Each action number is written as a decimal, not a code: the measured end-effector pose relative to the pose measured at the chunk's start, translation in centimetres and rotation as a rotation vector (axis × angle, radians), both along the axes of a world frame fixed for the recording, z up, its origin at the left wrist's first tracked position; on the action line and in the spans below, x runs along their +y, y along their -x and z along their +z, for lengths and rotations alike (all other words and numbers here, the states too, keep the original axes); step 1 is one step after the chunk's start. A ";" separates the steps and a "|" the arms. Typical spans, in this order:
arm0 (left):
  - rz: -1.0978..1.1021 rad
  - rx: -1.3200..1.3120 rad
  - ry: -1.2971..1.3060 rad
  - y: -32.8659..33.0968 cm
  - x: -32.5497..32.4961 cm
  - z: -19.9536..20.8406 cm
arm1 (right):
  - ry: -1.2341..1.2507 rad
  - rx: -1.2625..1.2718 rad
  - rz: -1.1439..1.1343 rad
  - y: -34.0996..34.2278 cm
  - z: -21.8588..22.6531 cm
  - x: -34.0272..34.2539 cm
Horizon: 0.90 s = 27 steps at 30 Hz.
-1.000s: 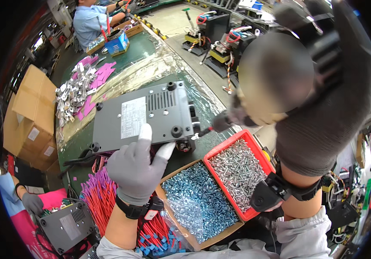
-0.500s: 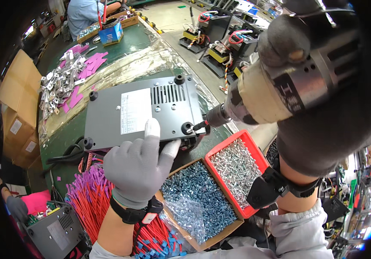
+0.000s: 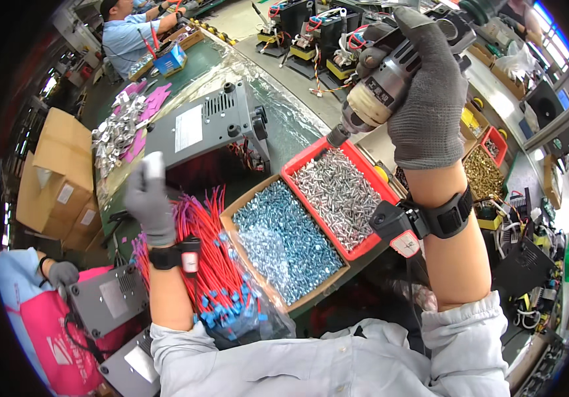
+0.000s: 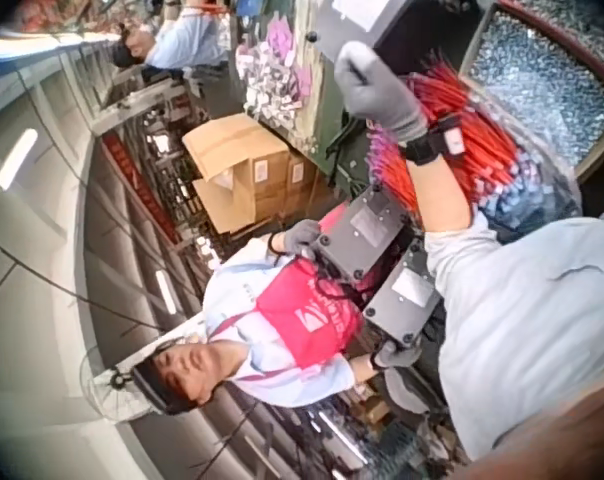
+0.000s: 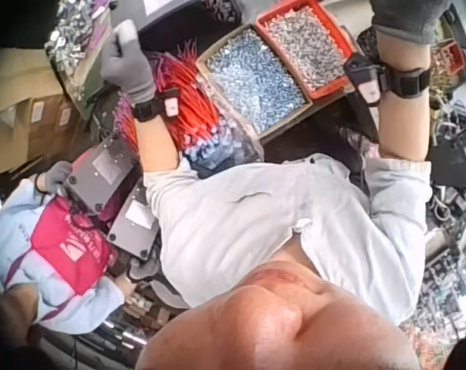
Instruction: Assembling components and internal wiring for an electronic inverter unit on a factory assembly line.
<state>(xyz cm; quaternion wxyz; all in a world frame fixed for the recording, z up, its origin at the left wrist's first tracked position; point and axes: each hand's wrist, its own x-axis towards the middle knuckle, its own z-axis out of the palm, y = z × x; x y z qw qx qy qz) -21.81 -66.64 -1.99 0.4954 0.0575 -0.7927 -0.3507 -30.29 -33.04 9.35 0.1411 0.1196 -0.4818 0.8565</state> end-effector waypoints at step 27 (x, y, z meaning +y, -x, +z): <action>-0.105 -0.478 -0.340 3.0 -7.4 -6.3 | 0.208 0.245 0.504 1.2 4.8 -2.9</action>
